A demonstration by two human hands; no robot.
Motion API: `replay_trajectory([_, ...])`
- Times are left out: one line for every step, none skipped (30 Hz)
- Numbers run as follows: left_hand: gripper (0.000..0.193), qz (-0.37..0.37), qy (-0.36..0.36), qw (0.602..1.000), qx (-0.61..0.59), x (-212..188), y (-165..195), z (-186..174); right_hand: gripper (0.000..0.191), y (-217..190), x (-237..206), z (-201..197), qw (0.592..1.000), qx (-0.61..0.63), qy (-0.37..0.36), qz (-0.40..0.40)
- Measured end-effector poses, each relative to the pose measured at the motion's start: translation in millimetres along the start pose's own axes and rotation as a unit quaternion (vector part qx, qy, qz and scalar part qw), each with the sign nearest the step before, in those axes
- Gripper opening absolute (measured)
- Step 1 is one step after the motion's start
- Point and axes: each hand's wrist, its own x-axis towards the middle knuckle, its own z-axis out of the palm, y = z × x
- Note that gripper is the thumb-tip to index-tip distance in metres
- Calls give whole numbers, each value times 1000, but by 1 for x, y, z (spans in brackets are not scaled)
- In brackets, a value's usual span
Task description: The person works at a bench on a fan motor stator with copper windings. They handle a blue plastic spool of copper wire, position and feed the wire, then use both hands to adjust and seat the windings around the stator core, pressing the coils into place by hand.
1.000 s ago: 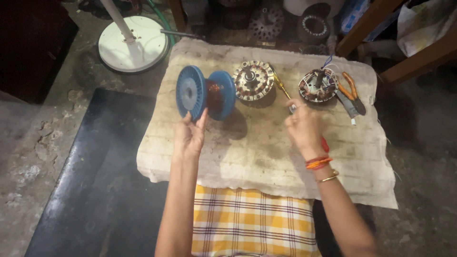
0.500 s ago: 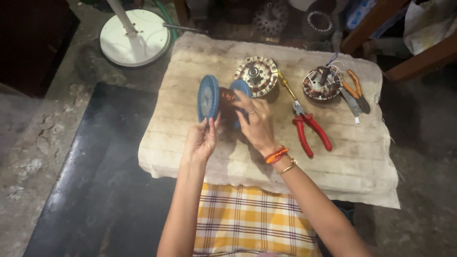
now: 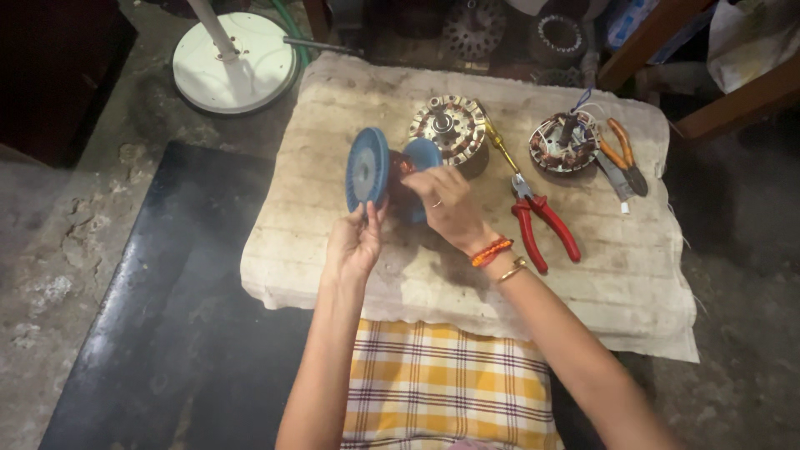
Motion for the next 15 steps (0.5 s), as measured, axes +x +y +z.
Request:
replay_trajectory([33,1,-3,1000,-8,1,0,-1,48,0,0,-3,1000,5,-11,4])
replay_trajectory([32,2,2,1000,-6,3,0,-2,51,1,-1,-6,998,40,-27,33])
replay_trajectory([31,3,8,1000,-5,5,0,-4,55,1,-3,-10,994,76,-43,63])
replay_trajectory([31,5,17,1000,-4,7,0,-7,58,0,-5,-13,987,113,-60,93])
replay_trajectory([30,-5,16,1000,-10,8,0,-10,59,0,-5,-14,973,168,-79,140])
replay_trajectory([29,-16,14,1000,-16,11,-1,-11,60,1,-5,-14,953,221,-98,185])
replay_trajectory([28,-27,12,999,-21,13,-2,-12,61,2,-4,-15,927,272,-115,229])
replay_trajectory([28,-24,17,999,-13,14,-2,-13,62,4,-4,-16,921,283,-121,238])
replay_trajectory([28,-21,23,1000,-5,14,-2,-13,64,6,-3,-17,915,294,-126,247])
replay_trajectory([28,-17,29,999,3,14,-2,-13,65,7,-3,-19,908,306,-132,255])
replay_trajectory([29,-20,30,999,-5,13,-2,-11,55,7,-3,-20,925,283,-106,229])
replay_trajectory([30,-23,29,999,-12,11,-2,-9,46,7,-4,-22,941,259,-80,201])
replay_trajectory([32,-26,29,999,-20,9,-1,-7,40,5,-5,-23,955,235,-54,173])
replay_trajectory([32,-26,22,999,-13,7,-2,-5,47,2,-7,-24,963,192,-65,176])
replay_trajectory([33,-26,16,1000,-7,5,-2,-3,56,-2,-11,-25,969,149,-76,179])
